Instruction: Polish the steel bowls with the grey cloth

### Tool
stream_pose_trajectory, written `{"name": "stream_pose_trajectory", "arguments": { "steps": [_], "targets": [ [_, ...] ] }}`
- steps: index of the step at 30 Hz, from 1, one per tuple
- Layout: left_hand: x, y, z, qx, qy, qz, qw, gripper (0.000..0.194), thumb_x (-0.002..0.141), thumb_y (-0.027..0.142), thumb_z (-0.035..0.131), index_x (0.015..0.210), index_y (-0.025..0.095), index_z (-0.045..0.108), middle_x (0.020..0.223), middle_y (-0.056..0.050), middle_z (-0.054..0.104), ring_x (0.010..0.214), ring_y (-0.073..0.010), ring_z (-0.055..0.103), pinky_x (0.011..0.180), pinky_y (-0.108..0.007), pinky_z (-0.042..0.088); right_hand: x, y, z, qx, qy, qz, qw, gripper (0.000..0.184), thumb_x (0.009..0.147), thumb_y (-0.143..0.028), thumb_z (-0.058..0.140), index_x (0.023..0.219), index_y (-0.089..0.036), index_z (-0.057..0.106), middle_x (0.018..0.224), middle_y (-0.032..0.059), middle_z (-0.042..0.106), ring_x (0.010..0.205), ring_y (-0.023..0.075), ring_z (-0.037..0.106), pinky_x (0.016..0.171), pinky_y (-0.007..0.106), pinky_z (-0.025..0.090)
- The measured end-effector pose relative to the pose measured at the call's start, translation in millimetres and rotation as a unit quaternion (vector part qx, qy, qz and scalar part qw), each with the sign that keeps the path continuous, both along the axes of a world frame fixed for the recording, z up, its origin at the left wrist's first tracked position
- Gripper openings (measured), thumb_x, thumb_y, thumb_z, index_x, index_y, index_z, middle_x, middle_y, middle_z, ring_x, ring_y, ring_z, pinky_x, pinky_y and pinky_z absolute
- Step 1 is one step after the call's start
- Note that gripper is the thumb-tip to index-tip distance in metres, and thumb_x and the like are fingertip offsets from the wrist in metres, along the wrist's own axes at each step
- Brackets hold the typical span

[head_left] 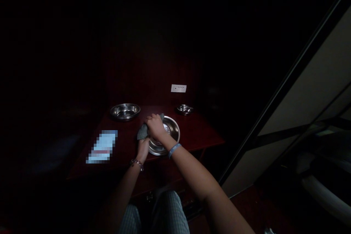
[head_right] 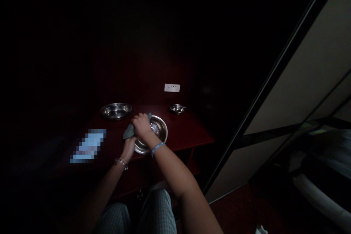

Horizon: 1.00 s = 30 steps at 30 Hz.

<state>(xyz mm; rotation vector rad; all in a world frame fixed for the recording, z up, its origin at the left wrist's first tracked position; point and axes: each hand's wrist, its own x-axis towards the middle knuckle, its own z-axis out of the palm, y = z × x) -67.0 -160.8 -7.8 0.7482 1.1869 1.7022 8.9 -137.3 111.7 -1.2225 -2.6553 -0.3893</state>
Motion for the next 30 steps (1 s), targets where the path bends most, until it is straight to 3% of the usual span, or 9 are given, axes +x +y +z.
{"name": "stream_pose_trajectory", "arguments": {
  "steps": [4, 10, 17, 23, 30],
  "targets": [
    [1, -2, 3.8, -0.061, 0.030, 0.010, 0.998, 0.008, 0.076, 0.023, 0.074, 0.073, 0.019, 0.069, 0.077, -0.008, 0.075, 0.090, -0.0294, 0.073, 0.082, -0.036, 0.057, 12, 3, 4.4, -0.022, 0.050, -0.049, 0.997, 0.037, 0.093, -0.010, 0.057, 0.126, -0.013, 0.074, 0.128, 0.0148, 0.075, 0.125, 0.0280, 0.060, 0.104, 0.038, 0.043],
    [3, -4, 5.9, -0.057, 0.039, 0.021, 0.997, 0.005, 0.077, 0.021, 0.070, 0.072, 0.020, 0.072, 0.075, -0.011, 0.076, 0.086, -0.0289, 0.075, 0.080, -0.034, 0.055, 28, 9, 9.1, -0.054, 0.135, -0.145, 0.979, 0.044, 0.092, -0.014, 0.055, 0.131, -0.017, 0.075, 0.128, 0.0141, 0.077, 0.120, 0.0267, 0.066, 0.103, 0.035, 0.047],
    [2, -9, 9.6, -0.073, 0.060, 0.028, 0.995, 0.009, 0.076, 0.027, 0.071, 0.072, 0.018, 0.071, 0.072, -0.007, 0.073, 0.082, -0.0264, 0.072, 0.082, -0.036, 0.054, 47, 10, 5.3, -0.099, 0.246, -0.256, 0.929, 0.047, 0.092, -0.019, 0.057, 0.135, -0.026, 0.076, 0.126, 0.0090, 0.080, 0.118, 0.0263, 0.074, 0.096, 0.030, 0.053],
    [1, -11, 9.1, -0.065, 0.048, 0.017, 0.997, 0.015, 0.074, 0.033, 0.074, 0.073, 0.019, 0.068, 0.068, -0.005, 0.070, 0.077, -0.0242, 0.068, 0.075, -0.032, 0.050, 73, 12, -13.3, -0.141, 0.354, -0.318, 0.868, 0.043, 0.086, -0.020, 0.061, 0.124, -0.026, 0.081, 0.110, 0.0089, 0.083, 0.105, 0.0253, 0.078, 0.088, 0.027, 0.054],
    [2, -6, 0.0, -0.067, 0.044, 0.019, 0.997, 0.023, 0.072, 0.038, 0.076, 0.078, 0.018, 0.067, 0.071, -0.005, 0.070, 0.072, -0.0224, 0.067, 0.072, -0.032, 0.050, 98, 17, -56.7, -0.190, 0.488, -0.305, 0.795, 0.023, 0.076, -0.017, 0.059, 0.081, -0.016, 0.082, 0.073, 0.0053, 0.076, 0.074, 0.0190, 0.073, 0.062, 0.021, 0.045]
  ]
}}
